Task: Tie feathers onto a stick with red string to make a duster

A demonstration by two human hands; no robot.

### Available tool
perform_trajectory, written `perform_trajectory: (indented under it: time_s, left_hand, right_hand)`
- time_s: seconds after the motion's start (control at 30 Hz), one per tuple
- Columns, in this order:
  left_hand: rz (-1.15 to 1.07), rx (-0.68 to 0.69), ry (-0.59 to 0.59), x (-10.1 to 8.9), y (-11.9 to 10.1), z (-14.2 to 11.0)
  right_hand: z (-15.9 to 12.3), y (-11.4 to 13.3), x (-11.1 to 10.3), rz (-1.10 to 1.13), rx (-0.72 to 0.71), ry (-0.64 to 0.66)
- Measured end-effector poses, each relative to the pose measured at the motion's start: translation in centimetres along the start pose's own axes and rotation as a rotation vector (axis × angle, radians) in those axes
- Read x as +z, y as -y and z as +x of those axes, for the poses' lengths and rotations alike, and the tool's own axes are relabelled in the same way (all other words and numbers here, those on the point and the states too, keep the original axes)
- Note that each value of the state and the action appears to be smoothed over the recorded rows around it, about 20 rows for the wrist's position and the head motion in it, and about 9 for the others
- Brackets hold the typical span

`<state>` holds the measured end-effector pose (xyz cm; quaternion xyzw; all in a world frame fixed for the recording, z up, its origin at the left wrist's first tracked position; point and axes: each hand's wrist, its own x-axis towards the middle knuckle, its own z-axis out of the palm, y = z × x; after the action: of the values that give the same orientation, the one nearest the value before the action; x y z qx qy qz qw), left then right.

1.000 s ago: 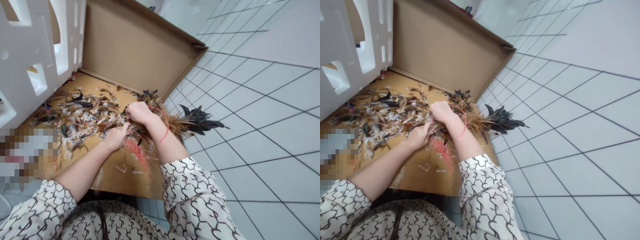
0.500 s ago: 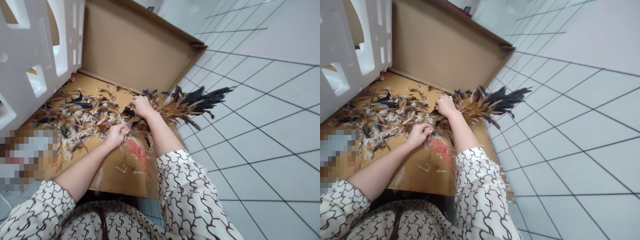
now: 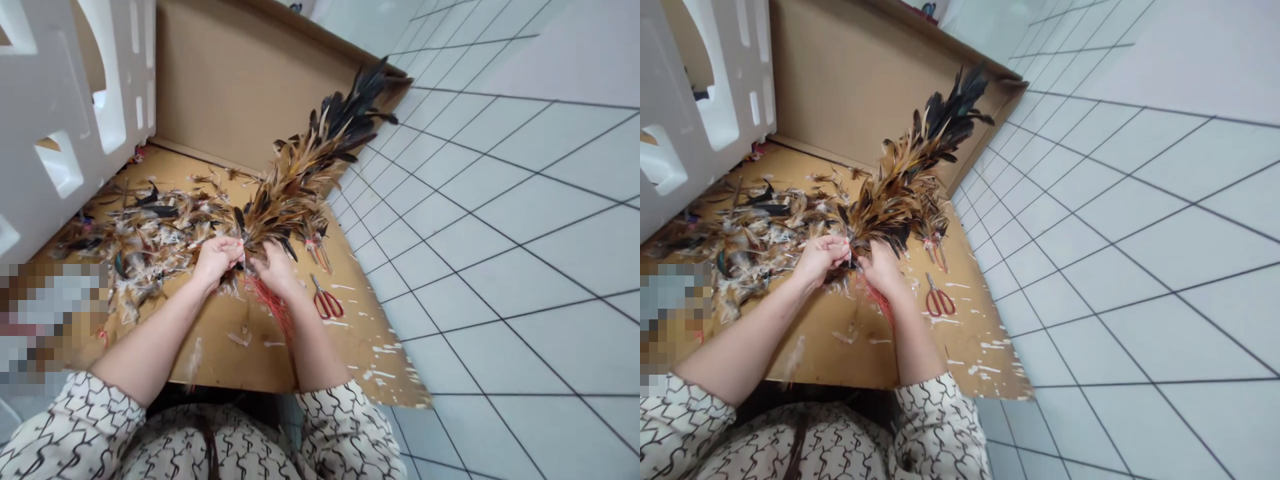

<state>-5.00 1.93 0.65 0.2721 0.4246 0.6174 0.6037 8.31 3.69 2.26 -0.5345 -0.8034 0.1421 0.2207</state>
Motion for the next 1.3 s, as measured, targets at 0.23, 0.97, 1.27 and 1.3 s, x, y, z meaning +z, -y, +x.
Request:
perform_trajectory:
  time_s: [0.23, 0.97, 1.27, 1.3]
  left_hand:
    - [-0.031, -0.011, 0.013, -0.2, 0.0, 0.4]
    - [0.129, 0.142, 0.143, -0.1, 0.6, 0.0]
    - [0.29, 0.238, -0.018, -0.5, 1.6, 0.8]
    - [0.306, 0.242, -0.019, -0.5, 1.7, 0.9]
  right_hand:
    - [0.3, -0.7, 3.7, 1.06, 0.13, 0.081]
    - [-0.3, -2.6, 1.9, 0.348, 0.109, -0.089]
    - [-2.0, -1.1, -3.0, 0.425, -0.174, -0.016]
    - [-2.1, -0.7, -2.8, 0.479, -0.213, -0.025]
